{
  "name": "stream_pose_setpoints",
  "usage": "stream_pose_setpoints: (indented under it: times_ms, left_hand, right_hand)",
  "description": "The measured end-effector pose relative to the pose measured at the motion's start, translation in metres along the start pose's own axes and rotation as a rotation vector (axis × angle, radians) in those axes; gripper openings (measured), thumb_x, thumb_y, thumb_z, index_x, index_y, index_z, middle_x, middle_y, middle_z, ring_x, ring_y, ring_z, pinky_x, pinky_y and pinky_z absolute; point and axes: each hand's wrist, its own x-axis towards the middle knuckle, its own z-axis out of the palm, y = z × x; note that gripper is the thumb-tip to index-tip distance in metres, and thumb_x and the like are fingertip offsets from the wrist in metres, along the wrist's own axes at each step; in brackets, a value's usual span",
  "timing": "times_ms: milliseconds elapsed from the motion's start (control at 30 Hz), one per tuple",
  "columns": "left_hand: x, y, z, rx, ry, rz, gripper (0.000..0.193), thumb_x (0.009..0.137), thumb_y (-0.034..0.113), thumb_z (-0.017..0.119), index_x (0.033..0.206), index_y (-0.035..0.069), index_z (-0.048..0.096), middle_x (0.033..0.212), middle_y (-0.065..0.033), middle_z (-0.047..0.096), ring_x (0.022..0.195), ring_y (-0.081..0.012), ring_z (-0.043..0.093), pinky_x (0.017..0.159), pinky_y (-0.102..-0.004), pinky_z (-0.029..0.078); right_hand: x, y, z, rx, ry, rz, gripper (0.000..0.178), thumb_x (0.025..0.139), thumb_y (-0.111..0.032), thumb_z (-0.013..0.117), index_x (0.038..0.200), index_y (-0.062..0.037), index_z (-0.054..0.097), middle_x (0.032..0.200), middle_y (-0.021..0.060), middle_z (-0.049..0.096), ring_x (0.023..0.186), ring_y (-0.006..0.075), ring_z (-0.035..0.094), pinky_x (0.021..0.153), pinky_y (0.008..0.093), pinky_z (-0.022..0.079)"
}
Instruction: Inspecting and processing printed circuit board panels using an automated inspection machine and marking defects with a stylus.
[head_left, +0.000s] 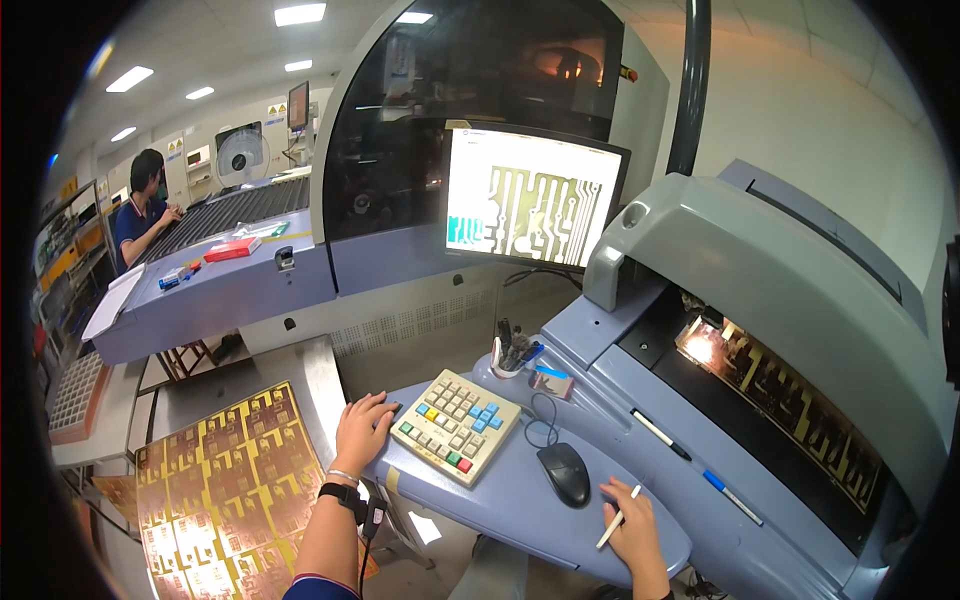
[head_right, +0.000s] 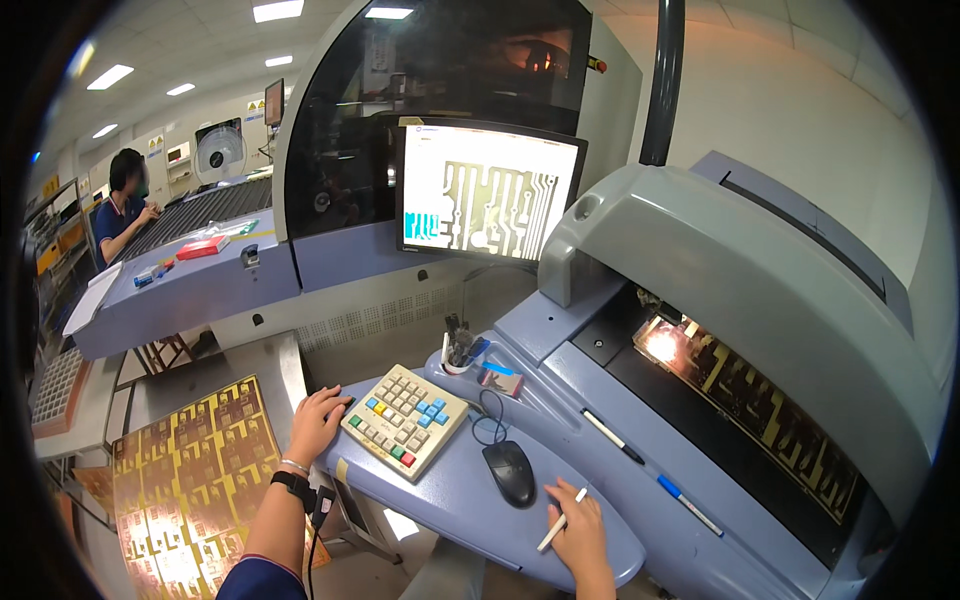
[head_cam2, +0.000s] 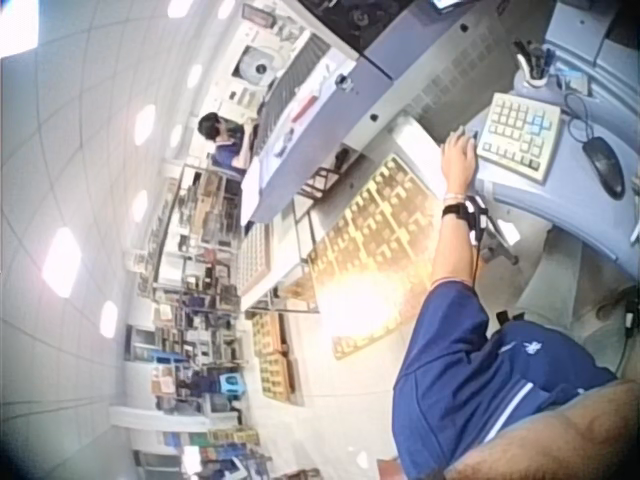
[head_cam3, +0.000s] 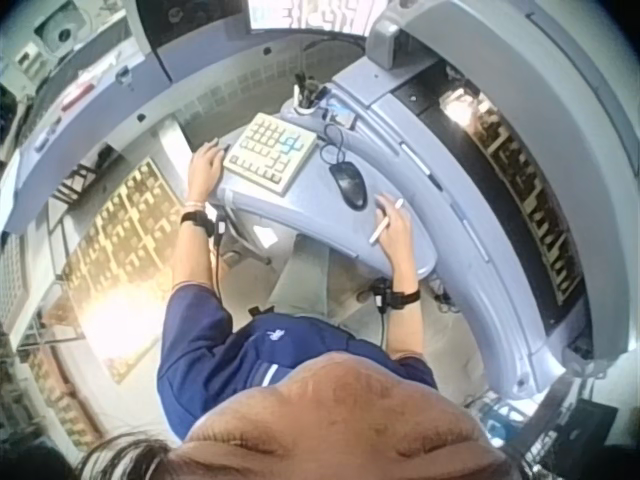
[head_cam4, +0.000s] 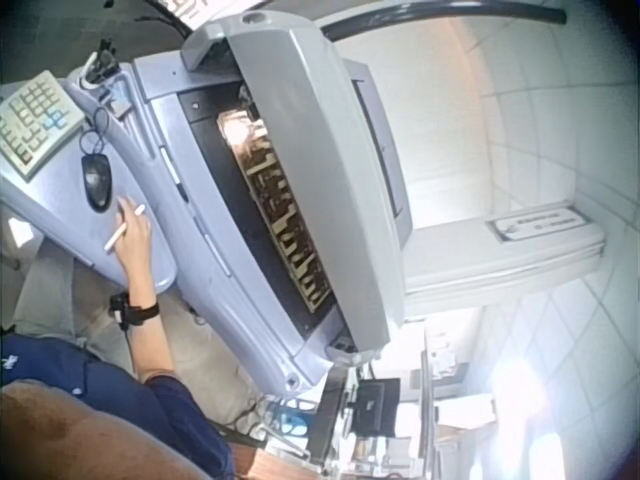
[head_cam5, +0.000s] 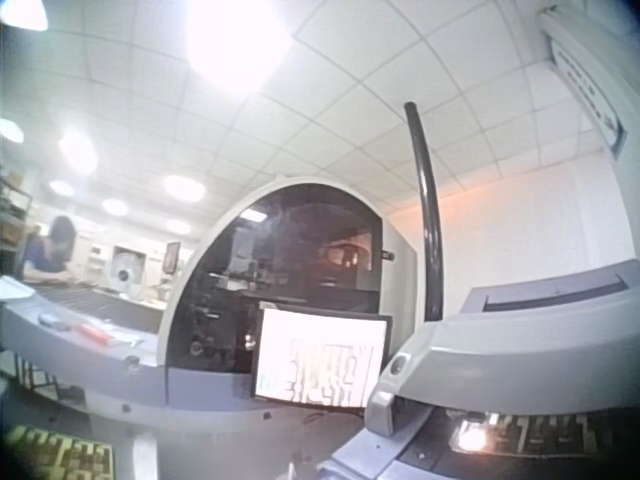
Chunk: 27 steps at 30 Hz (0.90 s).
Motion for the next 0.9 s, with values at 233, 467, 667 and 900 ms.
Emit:
stream_pose_setpoints:
  times_ms: [233, 467, 667, 900]
  left_hand:
    - [0.0001, -0.0009, 0.0016, 0.000, -0.004, 0.007, 0.024, 0.094, 0.029, 0.057, 0.112, 0.023, 0.072, 0.132, -0.0028, 0.061, 0.130, -0.0264, 0.049, 0.112, -0.0483, 0.031]
    - [0.0012, 0.0008, 0.0000, 0.040, -0.027, 0.015, 0.024, 0.094, 0.030, 0.057, 0.111, 0.023, 0.073, 0.132, -0.0021, 0.061, 0.129, -0.0254, 0.049, 0.111, -0.0477, 0.032]
    - [0.0009, 0.0026, -0.0001, 0.057, -0.039, 0.013, 0.024, 0.095, 0.030, 0.056, 0.110, 0.023, 0.073, 0.131, -0.0014, 0.060, 0.129, -0.0244, 0.048, 0.111, -0.0472, 0.031]
    - [-0.0001, 0.0026, -0.0001, 0.045, -0.026, 0.005, 0.025, 0.094, 0.029, 0.056, 0.113, 0.023, 0.071, 0.133, -0.0021, 0.060, 0.131, -0.0250, 0.048, 0.112, -0.0477, 0.031]
  right_hand:
    - [0.0003, 0.0004, 0.0010, 0.006, -0.003, 0.010, 0.032, 0.082, -0.005, 0.064, 0.114, -0.0080, 0.066, 0.122, 0.0162, 0.065, 0.107, 0.0355, 0.061, 0.095, 0.0431, 0.045]
    - [-0.0009, -0.0004, 0.0011, 0.008, 0.009, 0.006, 0.032, 0.081, -0.005, 0.064, 0.113, -0.0079, 0.067, 0.120, 0.0162, 0.065, 0.106, 0.0352, 0.062, 0.094, 0.0432, 0.045]
    - [-0.0003, -0.0015, 0.0002, -0.007, 0.002, 0.007, 0.032, 0.081, -0.005, 0.065, 0.112, -0.0079, 0.067, 0.120, 0.0164, 0.065, 0.106, 0.0349, 0.062, 0.094, 0.0431, 0.045]
    - [-0.0009, 0.0004, 0.0015, -0.006, 0.003, 0.004, 0.032, 0.081, -0.005, 0.064, 0.113, -0.0075, 0.067, 0.120, 0.0165, 0.065, 0.106, 0.0347, 0.062, 0.093, 0.0429, 0.045]
